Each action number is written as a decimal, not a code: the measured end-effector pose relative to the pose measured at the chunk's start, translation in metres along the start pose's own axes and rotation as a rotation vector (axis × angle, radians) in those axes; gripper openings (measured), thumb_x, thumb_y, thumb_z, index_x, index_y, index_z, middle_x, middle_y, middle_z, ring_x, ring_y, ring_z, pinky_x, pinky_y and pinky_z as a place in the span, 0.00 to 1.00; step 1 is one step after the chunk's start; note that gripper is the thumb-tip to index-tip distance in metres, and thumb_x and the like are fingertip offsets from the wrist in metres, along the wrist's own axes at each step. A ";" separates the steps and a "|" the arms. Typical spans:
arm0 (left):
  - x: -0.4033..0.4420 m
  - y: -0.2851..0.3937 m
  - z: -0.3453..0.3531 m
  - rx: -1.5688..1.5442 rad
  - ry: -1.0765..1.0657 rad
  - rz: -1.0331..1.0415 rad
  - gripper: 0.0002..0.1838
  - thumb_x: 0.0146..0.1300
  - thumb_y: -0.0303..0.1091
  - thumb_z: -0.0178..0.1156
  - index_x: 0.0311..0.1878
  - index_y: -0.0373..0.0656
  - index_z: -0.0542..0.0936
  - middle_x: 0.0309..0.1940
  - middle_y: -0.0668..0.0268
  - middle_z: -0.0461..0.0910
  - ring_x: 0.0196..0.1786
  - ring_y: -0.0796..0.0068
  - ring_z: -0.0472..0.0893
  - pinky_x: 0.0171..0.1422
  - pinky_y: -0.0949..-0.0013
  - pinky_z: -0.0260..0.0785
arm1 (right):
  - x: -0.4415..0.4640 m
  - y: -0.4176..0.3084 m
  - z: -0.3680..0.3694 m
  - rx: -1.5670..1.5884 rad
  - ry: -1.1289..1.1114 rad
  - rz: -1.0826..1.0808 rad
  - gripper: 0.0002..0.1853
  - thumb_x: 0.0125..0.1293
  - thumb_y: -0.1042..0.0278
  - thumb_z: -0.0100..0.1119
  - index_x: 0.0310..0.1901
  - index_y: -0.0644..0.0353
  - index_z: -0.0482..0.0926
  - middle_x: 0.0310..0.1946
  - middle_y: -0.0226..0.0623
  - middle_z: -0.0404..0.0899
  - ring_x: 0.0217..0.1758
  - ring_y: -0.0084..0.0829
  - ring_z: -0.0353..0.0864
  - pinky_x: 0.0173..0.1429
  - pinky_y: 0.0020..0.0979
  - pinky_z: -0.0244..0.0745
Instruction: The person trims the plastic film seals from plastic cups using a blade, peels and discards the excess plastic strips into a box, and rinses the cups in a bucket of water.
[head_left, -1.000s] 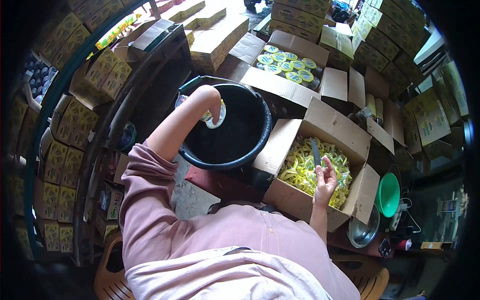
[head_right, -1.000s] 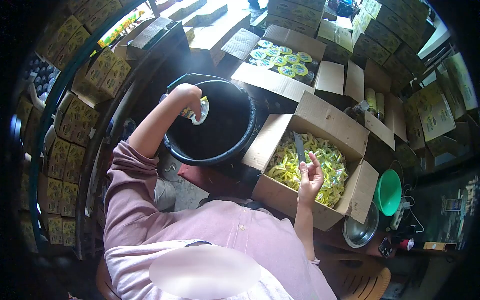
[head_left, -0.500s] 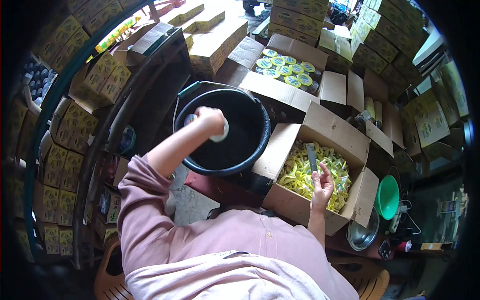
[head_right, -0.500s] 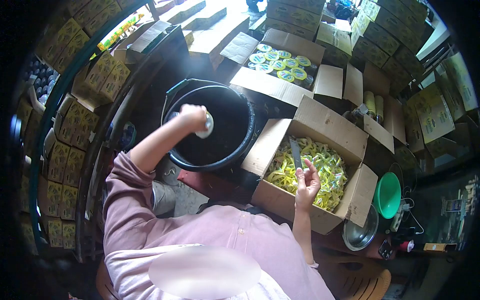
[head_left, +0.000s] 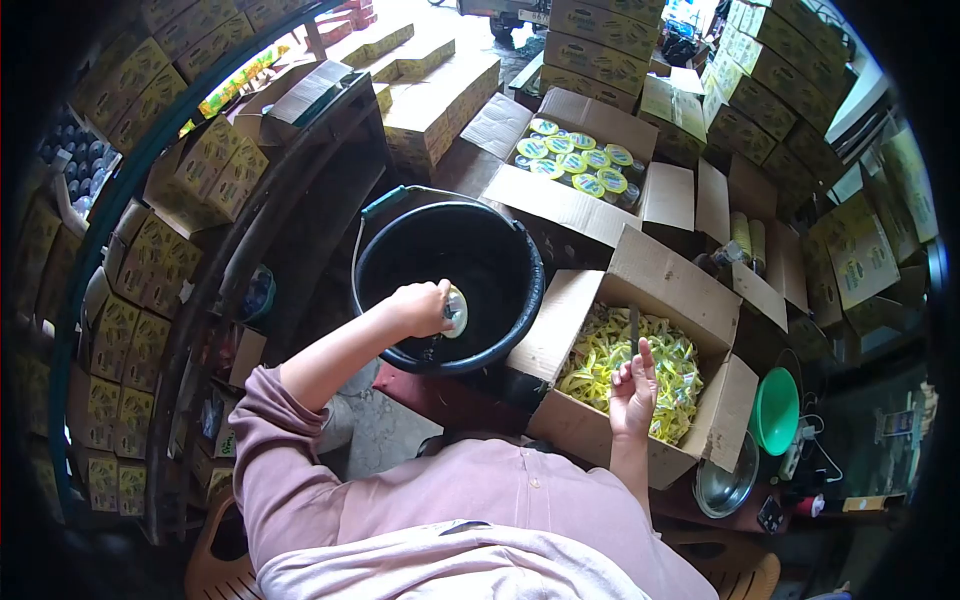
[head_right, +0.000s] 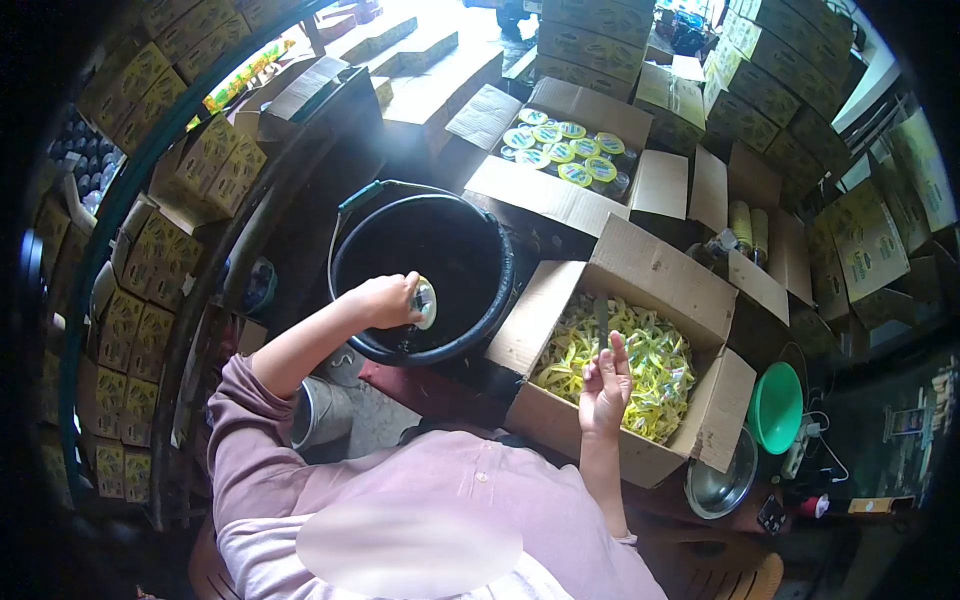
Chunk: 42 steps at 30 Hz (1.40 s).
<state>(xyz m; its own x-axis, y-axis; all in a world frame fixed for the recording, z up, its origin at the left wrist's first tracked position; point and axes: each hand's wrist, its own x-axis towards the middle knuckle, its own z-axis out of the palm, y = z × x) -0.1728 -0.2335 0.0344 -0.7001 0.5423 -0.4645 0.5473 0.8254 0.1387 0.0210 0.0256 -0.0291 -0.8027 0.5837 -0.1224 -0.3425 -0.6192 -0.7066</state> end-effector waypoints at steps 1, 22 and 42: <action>0.002 -0.002 0.002 0.091 -0.207 -0.029 0.39 0.48 0.57 0.60 0.53 0.33 0.67 0.40 0.50 0.78 0.43 0.56 0.79 0.46 0.61 0.72 | 0.003 0.004 -0.010 0.145 -0.024 0.062 0.21 0.60 0.71 0.56 0.56 0.57 0.69 0.26 0.22 0.71 0.28 0.15 0.68 0.32 0.19 0.63; -0.007 -0.013 0.008 0.061 0.105 0.002 0.36 0.44 0.53 0.64 0.52 0.37 0.68 0.41 0.51 0.77 0.47 0.54 0.76 0.51 0.60 0.69 | -0.007 0.017 0.015 0.508 -0.067 0.392 0.14 0.58 0.62 0.59 0.47 0.47 0.76 0.30 0.19 0.80 0.31 0.15 0.74 0.38 0.25 0.62; -0.014 -0.003 -0.004 0.052 -0.321 0.019 0.31 0.45 0.47 0.64 0.45 0.32 0.69 0.34 0.49 0.78 0.39 0.56 0.79 0.43 0.61 0.72 | -0.003 0.017 0.004 0.173 -0.113 0.278 0.12 0.57 0.79 0.56 0.40 0.49 0.78 0.32 0.27 0.80 0.31 0.19 0.78 0.33 0.22 0.72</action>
<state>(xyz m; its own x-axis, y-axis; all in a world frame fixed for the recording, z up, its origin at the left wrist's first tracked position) -0.1661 -0.2428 0.0445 -0.5135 0.4734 -0.7156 0.5876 0.8018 0.1087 0.0156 0.0108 -0.0382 -0.9225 0.3247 -0.2089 -0.1733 -0.8317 -0.5274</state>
